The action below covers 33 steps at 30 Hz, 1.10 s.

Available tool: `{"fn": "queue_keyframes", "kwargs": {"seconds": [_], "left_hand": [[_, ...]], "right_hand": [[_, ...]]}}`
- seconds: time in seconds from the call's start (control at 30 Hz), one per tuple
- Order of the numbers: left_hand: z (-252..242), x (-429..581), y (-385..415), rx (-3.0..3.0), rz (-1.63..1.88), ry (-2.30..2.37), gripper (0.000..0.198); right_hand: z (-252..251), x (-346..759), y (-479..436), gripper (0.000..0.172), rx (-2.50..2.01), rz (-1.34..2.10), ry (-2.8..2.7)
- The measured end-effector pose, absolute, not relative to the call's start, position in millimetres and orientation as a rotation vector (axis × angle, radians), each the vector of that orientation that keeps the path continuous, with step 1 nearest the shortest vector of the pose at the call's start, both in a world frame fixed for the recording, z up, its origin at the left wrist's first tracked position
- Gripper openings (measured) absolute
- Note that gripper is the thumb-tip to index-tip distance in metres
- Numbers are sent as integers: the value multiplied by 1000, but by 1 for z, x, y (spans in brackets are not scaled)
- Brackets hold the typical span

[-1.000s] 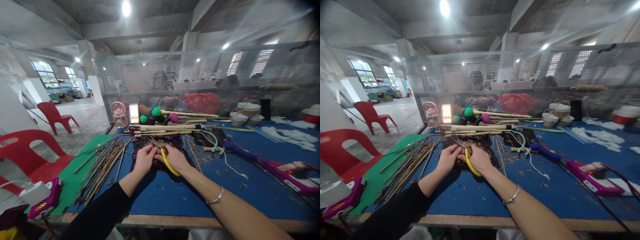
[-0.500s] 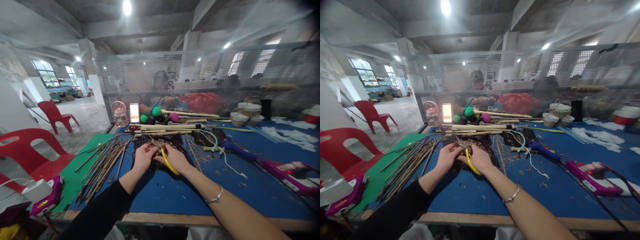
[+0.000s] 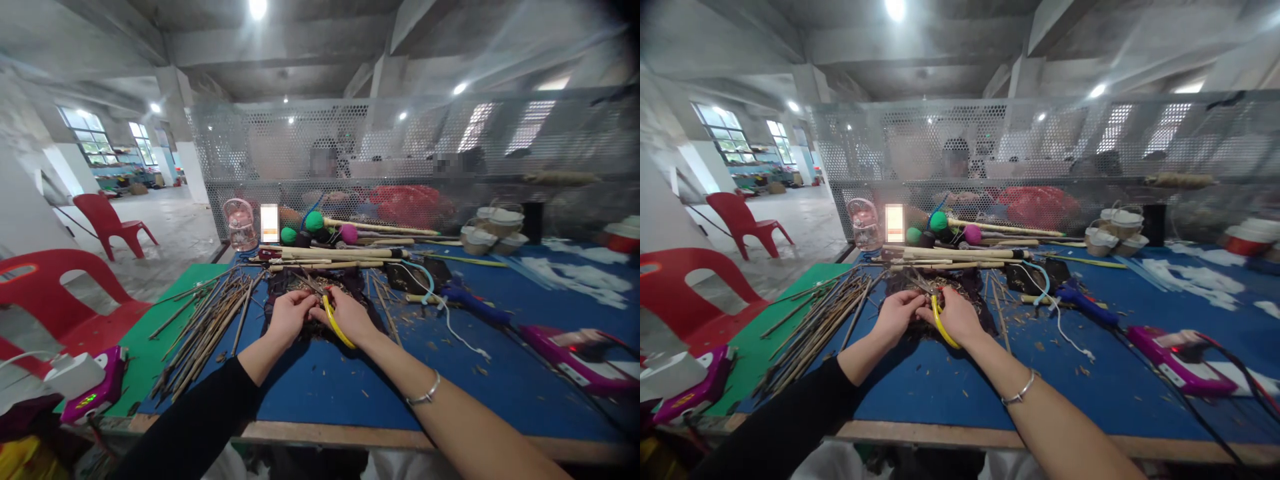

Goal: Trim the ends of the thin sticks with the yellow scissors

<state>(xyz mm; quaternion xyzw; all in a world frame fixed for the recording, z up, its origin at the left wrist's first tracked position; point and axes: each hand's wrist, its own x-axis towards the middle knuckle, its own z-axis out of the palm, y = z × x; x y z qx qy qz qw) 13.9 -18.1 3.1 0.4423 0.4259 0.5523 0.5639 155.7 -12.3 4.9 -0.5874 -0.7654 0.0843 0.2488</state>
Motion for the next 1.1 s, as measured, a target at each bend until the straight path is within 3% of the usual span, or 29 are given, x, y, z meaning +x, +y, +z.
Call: {"fn": "queue_keyframes", "kwargs": {"seconds": [0.27,0.63,1.1], "left_hand": [[10,14,-22,997,1318,958,30],[10,10,-20,939,1321,1033,38],[11,13,-19,928,1371,890,29]], "right_hand": [[5,153,-13,36,-1577,339,-2072],[9,154,-11,41,-1699,321,-2085],[5,150,-14,47,-1519,182,-2110]]}}
